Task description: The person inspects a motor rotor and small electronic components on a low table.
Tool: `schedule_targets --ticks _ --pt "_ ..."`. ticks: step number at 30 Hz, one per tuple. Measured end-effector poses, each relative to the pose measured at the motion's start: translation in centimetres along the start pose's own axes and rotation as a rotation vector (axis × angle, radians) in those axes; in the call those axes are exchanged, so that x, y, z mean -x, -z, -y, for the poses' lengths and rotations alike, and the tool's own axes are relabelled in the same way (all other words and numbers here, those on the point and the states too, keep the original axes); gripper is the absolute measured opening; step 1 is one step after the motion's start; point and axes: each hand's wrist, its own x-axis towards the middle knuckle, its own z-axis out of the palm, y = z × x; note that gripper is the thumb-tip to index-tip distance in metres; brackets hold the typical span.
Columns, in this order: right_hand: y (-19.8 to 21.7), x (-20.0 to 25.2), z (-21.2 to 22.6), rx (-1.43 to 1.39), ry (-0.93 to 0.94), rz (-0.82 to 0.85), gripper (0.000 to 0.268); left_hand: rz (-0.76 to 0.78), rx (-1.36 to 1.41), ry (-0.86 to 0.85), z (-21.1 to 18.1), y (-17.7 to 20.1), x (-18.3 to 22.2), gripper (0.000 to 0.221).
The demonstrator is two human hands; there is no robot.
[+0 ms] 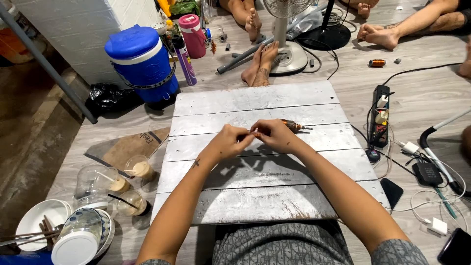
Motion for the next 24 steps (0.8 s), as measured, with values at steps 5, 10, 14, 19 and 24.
schedule_targets --ticks 5,10,14,19,24 --pt "1.0 0.3 1.1 0.249 0.209 -0.06 0.01 0.094 -0.024 -0.028 -0.4 -0.2 0.1 0.027" --pt "0.3 0.2 1.3 0.388 0.392 -0.117 0.011 0.031 -0.151 0.173 0.6 -0.7 -0.4 0.029" --pt "-0.3 0.6 3.1 0.307 0.281 -0.166 0.014 -0.134 -0.131 0.188 2.4 -0.8 -0.7 0.031" --pt "0.2 0.9 3.6 0.25 0.062 -0.237 0.016 -0.201 -0.039 0.272 1.9 -0.4 -0.8 0.034" --pt "0.0 1.0 2.5 -0.022 0.012 -0.056 0.014 -0.234 0.218 0.077 4.8 -1.1 -1.3 0.035"
